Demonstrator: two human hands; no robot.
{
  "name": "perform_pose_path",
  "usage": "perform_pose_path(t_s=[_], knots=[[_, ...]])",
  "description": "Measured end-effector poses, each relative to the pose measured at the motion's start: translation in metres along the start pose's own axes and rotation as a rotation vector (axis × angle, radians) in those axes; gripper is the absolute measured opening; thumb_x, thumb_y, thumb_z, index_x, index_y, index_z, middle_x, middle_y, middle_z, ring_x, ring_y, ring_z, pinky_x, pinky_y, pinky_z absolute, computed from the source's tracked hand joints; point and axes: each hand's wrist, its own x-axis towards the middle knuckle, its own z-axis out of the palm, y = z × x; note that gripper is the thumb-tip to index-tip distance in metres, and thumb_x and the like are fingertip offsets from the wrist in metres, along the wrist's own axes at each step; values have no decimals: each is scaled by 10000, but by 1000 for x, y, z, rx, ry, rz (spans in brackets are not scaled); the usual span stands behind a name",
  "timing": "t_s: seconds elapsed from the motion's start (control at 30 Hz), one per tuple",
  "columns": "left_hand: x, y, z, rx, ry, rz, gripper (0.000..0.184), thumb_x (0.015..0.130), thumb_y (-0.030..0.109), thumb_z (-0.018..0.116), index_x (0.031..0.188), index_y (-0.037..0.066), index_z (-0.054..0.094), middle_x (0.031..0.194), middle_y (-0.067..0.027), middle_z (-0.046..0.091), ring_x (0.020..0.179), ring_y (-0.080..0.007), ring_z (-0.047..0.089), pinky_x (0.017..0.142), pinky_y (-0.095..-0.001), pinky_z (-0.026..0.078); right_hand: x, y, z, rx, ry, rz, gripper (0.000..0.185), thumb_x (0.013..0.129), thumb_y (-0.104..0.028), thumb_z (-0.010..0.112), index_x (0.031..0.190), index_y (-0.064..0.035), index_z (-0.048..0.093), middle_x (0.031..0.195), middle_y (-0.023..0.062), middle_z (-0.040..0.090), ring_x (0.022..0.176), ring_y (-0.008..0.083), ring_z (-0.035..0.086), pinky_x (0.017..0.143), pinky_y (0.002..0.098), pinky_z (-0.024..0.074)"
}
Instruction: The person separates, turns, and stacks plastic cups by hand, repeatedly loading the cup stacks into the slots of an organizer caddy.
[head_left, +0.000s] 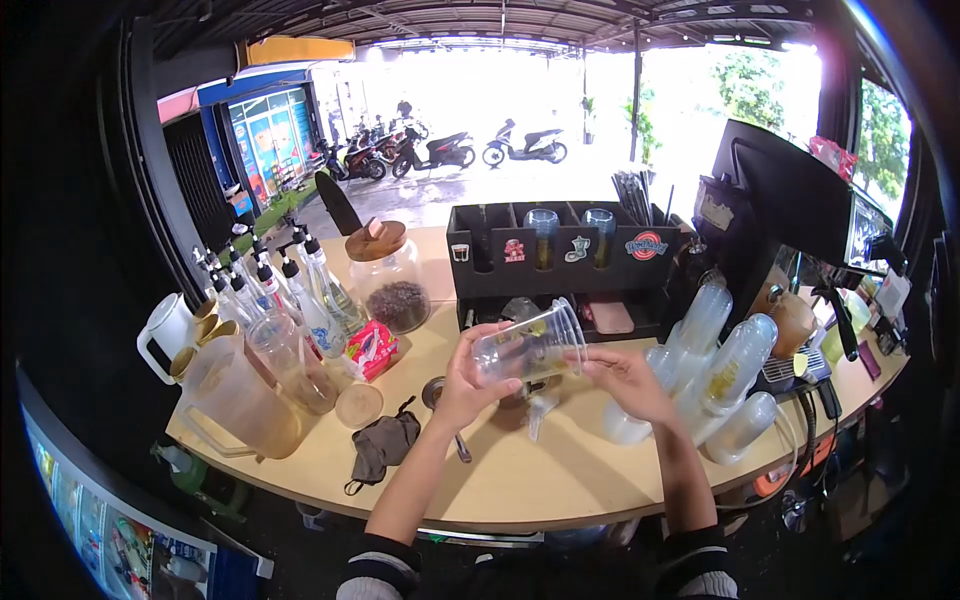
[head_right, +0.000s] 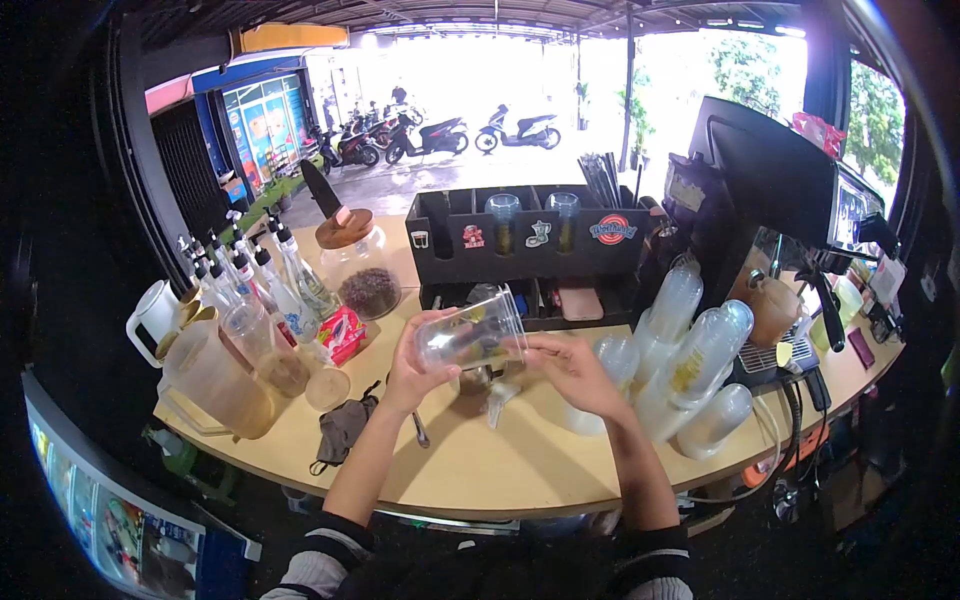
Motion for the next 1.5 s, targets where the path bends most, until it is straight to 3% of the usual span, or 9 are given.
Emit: perform_pose_path(t_s=[0.27,0.37,0.43,0.63,1.07,1.13,1.27,1.33,1.5], knots=[[9,6,3,228,-151,40,725,686,14,752,1296,80,366,1369,-113,340,1270,-215,349,1043,-377,340,15,1,3,319,177,121,260,944,-146,479,1040,74,579,891,135,651,822,195,652,735,297,540],[8,8,7,317,-56,62,698,717,62,743,1302,58,360,1344,-122,375,1251,-205,368,1028,-355,353,14,-5,8,323,211,131,256,944,-155,483,1026,68,579,878,140,652,797,208,661,706,302,550],[10,5,0,325,-16,-101,656,746,98,727,1291,28,369,1296,-122,431,1210,-191,415,994,-336,390,13,-8,9,330,202,141,255,943,-157,486,1026,66,576,882,142,653,791,211,663,700,304,552],[12,10,3,265,-119,-87,637,708,54,742,1254,11,416,1256,-100,487,1103,-176,519,915,-325,483,11,-13,9,328,240,169,256,940,-168,495,1033,56,575,903,148,655,790,222,666,692,302,551],[16,14,11,285,-127,-108,646,676,42,767,1237,14,446,1268,-107,485,1121,-179,508,933,-335,470,4,-9,9,384,249,122,251,938,-170,499,1037,52,561,944,145,648,825,228,661,711,305,551],[15,13,13,407,-151,1,588,773,190,707,1247,21,403,1253,-112,475,1091,-170,519,894,-329,492,2,-7,10,404,261,107,246,939,-167,497,1039,50,555,951,146,645,831,232,660,717,309,551],[17,6,14,590,-37,150,580,853,287,610,1278,33,308,1169,-127,496,1055,-201,522,926,-331,446,-1,-10,17,422,275,42,238,938,-165,495,1040,44,542,930,137,644,837,243,660,751,317,541],[16,13,20,413,66,-164,568,894,385,521,1266,38,269,1097,-125,489,1014,-202,518,913,-330,436,-1,-11,19,411,303,26,243,935,-175,500,1036,41,545,906,130,648,831,243,662,759,317,537],[29,5,20,444,124,-158,497,884,338,564,1207,41,332,1059,-82,481,981,-143,497,852,-274,418,-1,-1,13,478,284,11,214,934,-152,501,1046,26,539,999,131,633,919,223,644,777,273,492]])
